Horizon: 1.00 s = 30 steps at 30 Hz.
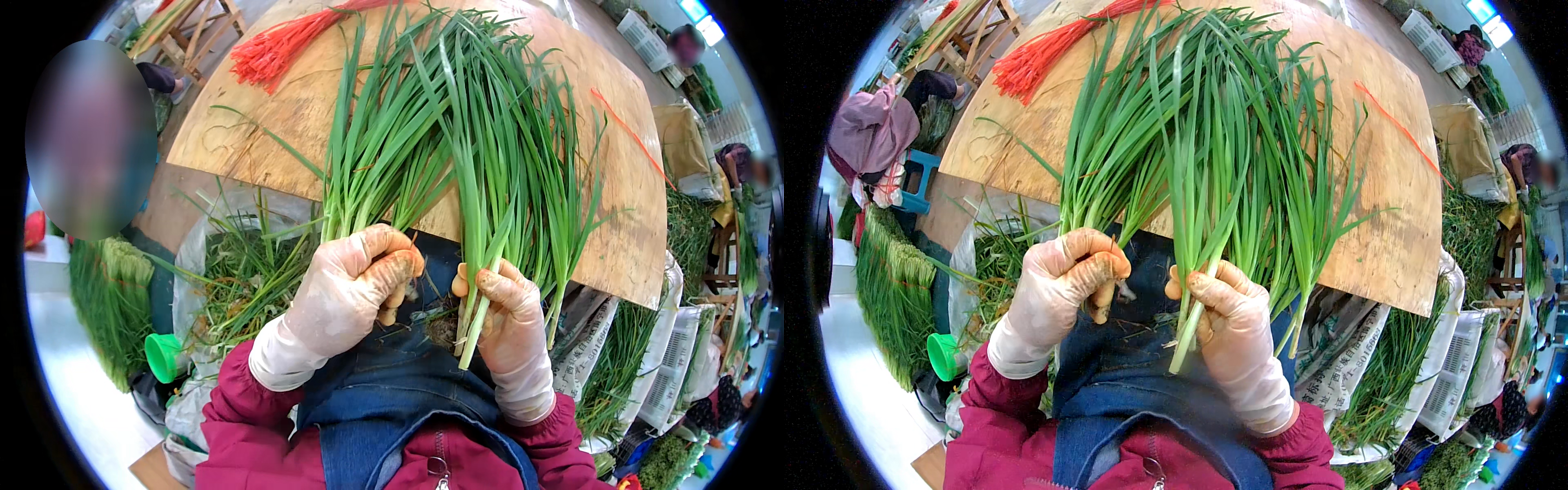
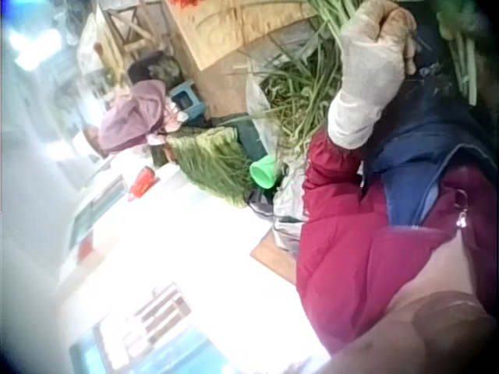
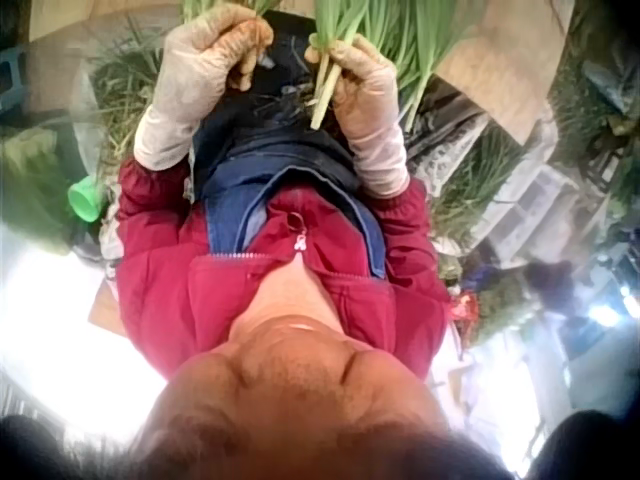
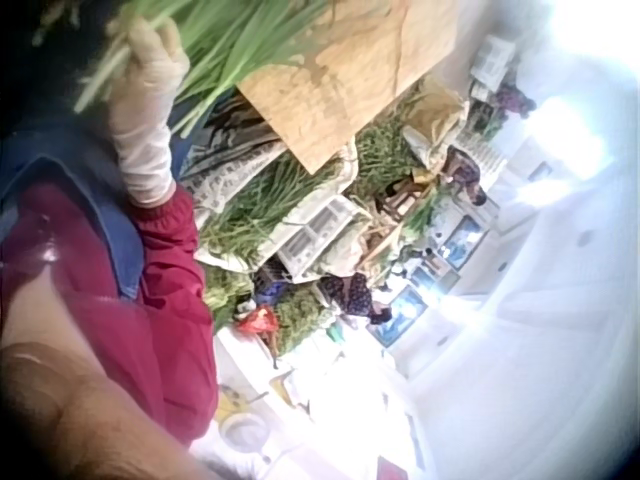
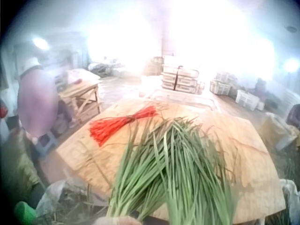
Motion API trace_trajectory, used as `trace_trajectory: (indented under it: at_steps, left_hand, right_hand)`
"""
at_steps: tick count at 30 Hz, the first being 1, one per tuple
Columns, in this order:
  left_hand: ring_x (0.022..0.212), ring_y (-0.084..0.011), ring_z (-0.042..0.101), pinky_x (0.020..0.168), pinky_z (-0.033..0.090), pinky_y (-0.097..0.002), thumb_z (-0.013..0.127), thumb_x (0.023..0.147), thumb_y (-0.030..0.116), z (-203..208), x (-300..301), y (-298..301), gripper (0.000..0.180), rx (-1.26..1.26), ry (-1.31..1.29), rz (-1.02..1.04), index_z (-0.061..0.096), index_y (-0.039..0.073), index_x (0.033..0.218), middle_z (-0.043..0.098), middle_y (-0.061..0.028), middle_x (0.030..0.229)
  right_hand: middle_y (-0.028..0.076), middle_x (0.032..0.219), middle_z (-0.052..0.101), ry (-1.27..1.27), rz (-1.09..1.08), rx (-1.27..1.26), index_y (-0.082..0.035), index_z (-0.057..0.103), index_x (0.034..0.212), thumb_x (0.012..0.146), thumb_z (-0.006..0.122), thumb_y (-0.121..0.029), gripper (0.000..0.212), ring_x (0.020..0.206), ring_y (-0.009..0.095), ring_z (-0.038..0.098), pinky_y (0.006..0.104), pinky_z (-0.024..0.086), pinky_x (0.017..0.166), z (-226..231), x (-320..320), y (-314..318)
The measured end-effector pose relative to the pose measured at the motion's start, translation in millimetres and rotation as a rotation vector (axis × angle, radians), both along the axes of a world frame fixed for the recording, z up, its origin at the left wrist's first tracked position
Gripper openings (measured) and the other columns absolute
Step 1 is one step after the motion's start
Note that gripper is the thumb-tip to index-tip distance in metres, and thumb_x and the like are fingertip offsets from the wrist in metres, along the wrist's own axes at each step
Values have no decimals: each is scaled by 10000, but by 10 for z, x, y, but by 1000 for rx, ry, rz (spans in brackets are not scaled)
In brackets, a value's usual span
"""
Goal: The person cleans and sorts garlic sprouts by removing damaged leaves and debris from the stalks before placing them onto a wooden board.
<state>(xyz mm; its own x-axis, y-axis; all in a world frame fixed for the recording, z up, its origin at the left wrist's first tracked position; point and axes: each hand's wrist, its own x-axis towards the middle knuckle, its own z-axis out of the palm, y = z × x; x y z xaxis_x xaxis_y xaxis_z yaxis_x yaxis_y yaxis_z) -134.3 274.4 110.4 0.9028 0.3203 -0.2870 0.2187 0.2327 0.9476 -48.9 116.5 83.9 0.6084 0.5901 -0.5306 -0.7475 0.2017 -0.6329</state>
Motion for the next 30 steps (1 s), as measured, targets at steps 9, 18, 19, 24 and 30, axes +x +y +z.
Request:
trace_trajectory:
  at_steps: [9, 18, 19, 24, 30]
  left_hand:
    - [528, -167, 535, 485, 432, -266, 610, 702, 49, 73, -1152, 892, 140, 793, -82, 221, 551, -38, 795, 551, -118, 682]
    - [465, -74, 490, 409, 394, -188, 576, 776, 111, 34, -376, -260, 128, 337, -12, -213, 609, -5, 820, 556, -55, 663]
    - [446, -59, 462, 401, 376, -182, 588, 780, 153, 38, -300, -313, 151, 150, 172, -233, 605, 9, 822, 540, -20, 619]
    - [395, -40, 384, 354, 288, -170, 604, 778, 208, -78, -167, -387, 191, -291, 285, -152, 592, 17, 782, 520, -10, 570]
    - [350, -53, 346, 328, 243, -173, 587, 779, 202, -260, -201, -397, 243, -575, 168, -68, 562, -39, 761, 527, -54, 559]
  right_hand:
    - [93, 741, 596, 15, -52, 136, 46, 540, 947, 762, 559, -106, 240, 530, 89, 534, 156, 384, 429, -39, 69, -16]
    - [83, 718, 603, -55, 32, 63, 21, 572, 901, 781, 550, -79, 157, 485, 40, 473, 124, 303, 394, 20, 0, 85]
    - [83, 722, 604, -53, 26, 57, 18, 572, 903, 781, 552, -80, 157, 488, 40, 474, 126, 307, 397, 14, -18, 91]
    - [88, 759, 608, -29, -18, 77, 6, 570, 911, 779, 558, -80, 158, 517, 49, 491, 139, 333, 424, -51, -56, 110]
    - [62, 765, 601, 74, -44, 180, 6, 564, 935, 770, 584, -86, 189, 551, 80, 523, 162, 400, 464, -160, -45, 91]
